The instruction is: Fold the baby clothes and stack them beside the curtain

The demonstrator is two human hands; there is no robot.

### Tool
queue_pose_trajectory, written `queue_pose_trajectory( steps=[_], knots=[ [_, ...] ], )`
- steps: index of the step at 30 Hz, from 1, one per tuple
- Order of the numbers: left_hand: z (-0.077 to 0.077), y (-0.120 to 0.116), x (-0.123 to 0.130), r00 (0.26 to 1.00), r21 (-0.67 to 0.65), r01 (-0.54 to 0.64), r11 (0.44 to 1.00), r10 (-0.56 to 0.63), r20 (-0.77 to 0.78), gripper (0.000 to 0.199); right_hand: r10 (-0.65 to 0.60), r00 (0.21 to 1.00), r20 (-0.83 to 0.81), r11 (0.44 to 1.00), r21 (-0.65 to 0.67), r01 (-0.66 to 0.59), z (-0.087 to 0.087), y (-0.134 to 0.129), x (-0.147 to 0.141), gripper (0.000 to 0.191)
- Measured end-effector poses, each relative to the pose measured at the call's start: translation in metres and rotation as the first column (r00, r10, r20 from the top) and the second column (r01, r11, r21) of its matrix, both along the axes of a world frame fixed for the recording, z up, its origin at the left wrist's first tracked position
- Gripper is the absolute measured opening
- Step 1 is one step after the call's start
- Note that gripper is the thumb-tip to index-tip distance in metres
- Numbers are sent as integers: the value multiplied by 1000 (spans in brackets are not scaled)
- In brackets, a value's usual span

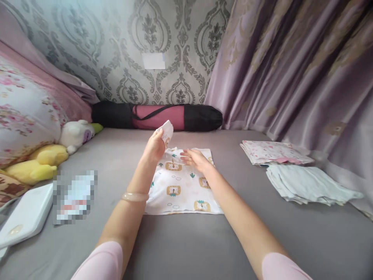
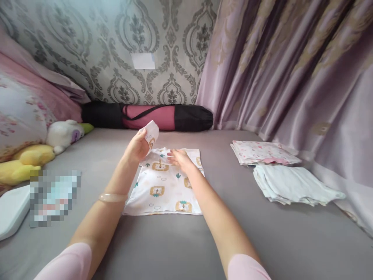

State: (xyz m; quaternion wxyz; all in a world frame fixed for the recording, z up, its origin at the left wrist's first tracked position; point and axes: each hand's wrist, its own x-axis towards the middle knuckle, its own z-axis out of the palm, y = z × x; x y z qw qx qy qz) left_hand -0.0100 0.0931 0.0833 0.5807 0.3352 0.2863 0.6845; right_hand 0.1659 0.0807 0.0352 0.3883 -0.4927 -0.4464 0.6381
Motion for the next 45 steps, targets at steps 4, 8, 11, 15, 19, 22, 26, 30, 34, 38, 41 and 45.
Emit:
queue_pose_trajectory(
  steps=[4,8,11,15,19,22,26,30,34,38,41,45],
  knots=[
    [-12,-1,37,998,-34,46,998,-48,-51,14,-94,968,-232,966,-256,32,-3,-19,41,40],
    [-16,-6,74,970,-15,164,986,-164,-177,27,-243,892,-380,939,-323,118,-13,-17,54,60],
    [-17,-9,75,939,-98,191,977,-211,-270,41,-289,831,-476,940,-305,152,-18,-11,56,67],
    [-28,-6,32,917,-85,-42,995,5,-399,48,-223,865,-450,965,-227,131,-19,-10,56,44],
    [-54,4,-12,670,-41,-297,954,178,-721,36,-214,952,-217,976,-81,201,-19,-11,53,26],
    [-73,9,-22,454,-5,-253,967,115,-884,35,-207,975,-84,977,43,211,-19,-8,55,36],
    [-90,6,-16,270,11,-115,993,42,-962,37,-172,983,57,970,182,159,-23,-2,67,34],
    [-102,-2,-12,-193,18,-17,1000,15,-981,47,-228,913,339,938,327,112,-33,4,79,37],
    [-106,-3,-14,-360,-33,-20,999,-38,-932,50,-320,710,627,910,413,46,-38,1,85,56],
    [-95,-4,-13,-436,-65,-44,997,-78,-897,49,-361,526,770,878,471,-86,-35,-12,81,63],
    [-81,-9,0,-504,20,-10,1000,13,-864,47,-389,420,820,828,511,-230,-33,-20,70,63],
    [-77,-15,28,-487,127,178,976,199,-851,48,-303,400,865,709,485,-511,-38,-26,50,52]
  ],
)
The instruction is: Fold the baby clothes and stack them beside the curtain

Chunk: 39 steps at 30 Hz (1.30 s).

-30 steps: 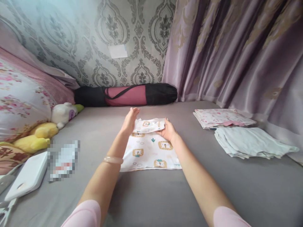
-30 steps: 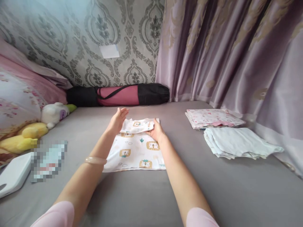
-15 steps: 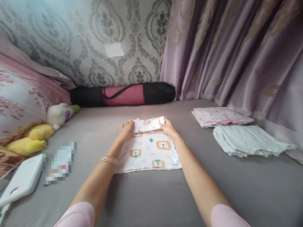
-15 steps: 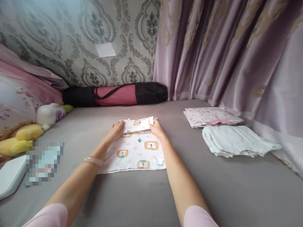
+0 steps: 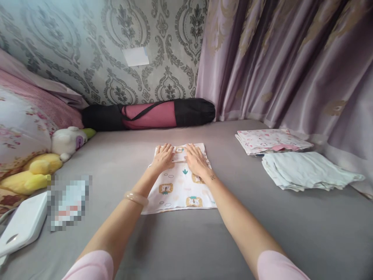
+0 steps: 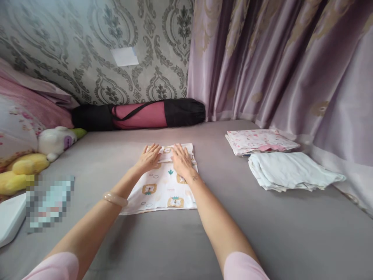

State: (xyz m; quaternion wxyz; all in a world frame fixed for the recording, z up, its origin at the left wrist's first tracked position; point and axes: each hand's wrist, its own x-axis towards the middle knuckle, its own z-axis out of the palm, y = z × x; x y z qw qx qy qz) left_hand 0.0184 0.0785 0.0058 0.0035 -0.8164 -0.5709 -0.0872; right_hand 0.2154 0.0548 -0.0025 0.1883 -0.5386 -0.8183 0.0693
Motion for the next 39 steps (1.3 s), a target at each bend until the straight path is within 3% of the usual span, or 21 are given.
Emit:
queue_pose_trajectory(
  steps=[4,9,14,19,25,27,29,32,36,39],
  knots=[
    [-17,-1,16,1000,-80,-4,997,6,24,52,95,994,58,989,-120,-87,-10,-2,-11,55],
    [-29,-1,5,991,-45,-113,993,116,69,60,-8,997,74,992,-122,17,-13,0,-3,58],
    [-26,-3,-11,955,-96,-263,960,273,114,59,-199,977,76,972,-111,206,-15,2,11,60],
    [-24,-4,-14,950,-108,-281,954,292,113,57,-292,953,76,949,-102,299,-16,-2,16,60],
    [-5,7,-14,973,-209,-227,951,230,-12,54,-256,940,224,904,-290,315,14,12,12,60],
    [1,8,-6,983,-157,-183,970,179,-42,51,-224,941,253,907,-300,296,27,20,5,58],
    [2,8,4,994,-71,-109,992,107,-29,49,-133,966,221,956,-227,183,32,25,-6,55],
    [-8,7,16,999,7,-48,999,48,-3,49,44,986,163,992,-122,-24,20,26,-24,55],
    [-27,5,19,993,-15,-114,993,115,39,53,26,991,129,990,-144,-7,-7,25,-36,57],
    [-30,6,18,991,-26,-126,992,127,40,55,23,991,132,983,-185,2,-10,27,-37,57]
  ],
)
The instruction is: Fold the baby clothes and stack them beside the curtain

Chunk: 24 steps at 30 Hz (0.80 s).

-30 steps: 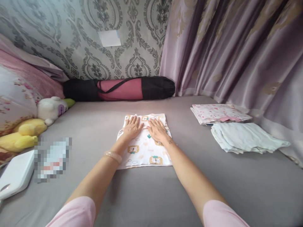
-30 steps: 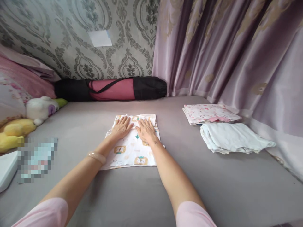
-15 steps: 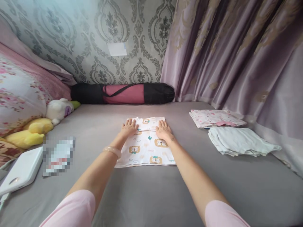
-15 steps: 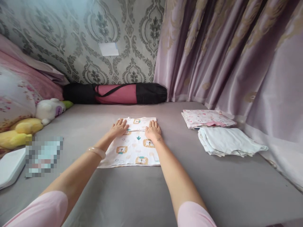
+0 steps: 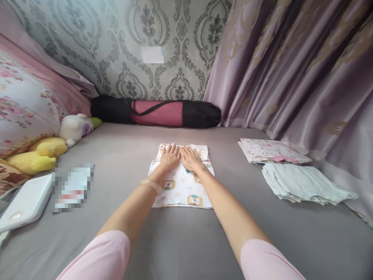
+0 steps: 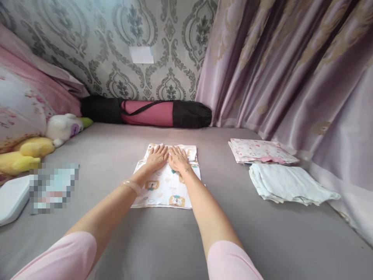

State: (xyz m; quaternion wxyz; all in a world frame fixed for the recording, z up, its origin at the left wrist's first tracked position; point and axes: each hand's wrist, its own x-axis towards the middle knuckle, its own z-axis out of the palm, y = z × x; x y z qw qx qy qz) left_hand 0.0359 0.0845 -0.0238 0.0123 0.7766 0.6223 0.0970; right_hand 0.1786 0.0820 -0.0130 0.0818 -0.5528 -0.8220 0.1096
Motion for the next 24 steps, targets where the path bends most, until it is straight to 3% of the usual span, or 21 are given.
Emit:
queue_pose_trajectory(
  steps=[5,7,9,11,15,18,22,24],
  knots=[
    [13,6,-8,999,-165,27,986,-32,-28,57,28,999,-34,989,-143,-32,19,7,9,59],
    [15,6,-14,999,-127,16,992,-21,-39,56,5,999,-44,993,-113,-10,21,7,15,60],
    [13,5,-19,999,-15,-37,999,36,-36,55,-70,997,-29,998,-6,70,17,6,21,61],
    [9,3,-22,996,16,-92,996,92,-21,57,-139,990,-1,988,65,138,9,5,25,61],
    [9,6,-27,997,-137,-82,987,81,-7,61,-154,986,58,988,-4,155,3,8,30,62],
    [10,7,-38,997,-127,-75,989,76,3,62,-120,991,61,991,-59,124,8,11,39,62],
    [3,2,-56,994,-113,-79,990,87,63,66,-228,973,32,974,9,227,6,11,53,62],
    [-2,1,-60,992,-150,-66,986,81,96,67,-247,969,2,969,-19,247,4,11,57,61]
  ],
)
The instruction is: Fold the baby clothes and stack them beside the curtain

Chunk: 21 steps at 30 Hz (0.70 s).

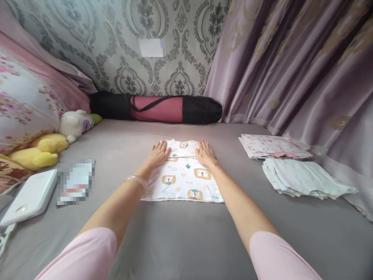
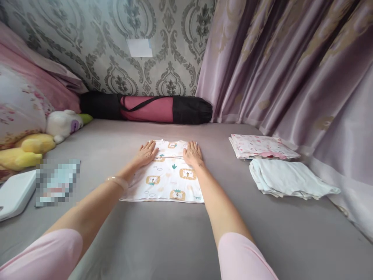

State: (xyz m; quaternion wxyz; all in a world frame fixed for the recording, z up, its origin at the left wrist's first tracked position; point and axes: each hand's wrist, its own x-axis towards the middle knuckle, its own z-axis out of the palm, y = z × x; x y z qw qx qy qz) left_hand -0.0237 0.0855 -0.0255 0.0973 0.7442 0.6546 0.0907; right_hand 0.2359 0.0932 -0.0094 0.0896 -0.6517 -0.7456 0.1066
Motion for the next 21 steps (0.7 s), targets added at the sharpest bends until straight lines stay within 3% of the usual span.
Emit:
queue_pose_trajectory(
  steps=[4,8,11,13,17,21],
  knots=[
    [-2,4,-5,984,24,-14,1000,9,176,67,-30,959,-280,1000,-14,27,1,1,11,62],
    [5,-2,-21,917,17,-123,992,107,385,67,-176,718,-674,984,-99,148,2,-16,36,62],
    [13,-26,-40,922,5,-90,996,81,379,64,-185,550,-814,983,-146,116,-1,-44,58,53],
    [19,-50,-51,939,-14,-33,999,35,342,60,-183,497,-848,983,-161,88,-2,-67,69,45],
    [30,-102,-63,956,-47,22,999,-7,293,52,-266,497,-826,962,-262,79,7,-114,81,32],
    [29,-146,-69,963,-23,-70,997,74,258,49,-347,650,-676,929,-341,142,19,-152,84,29]
  ],
)
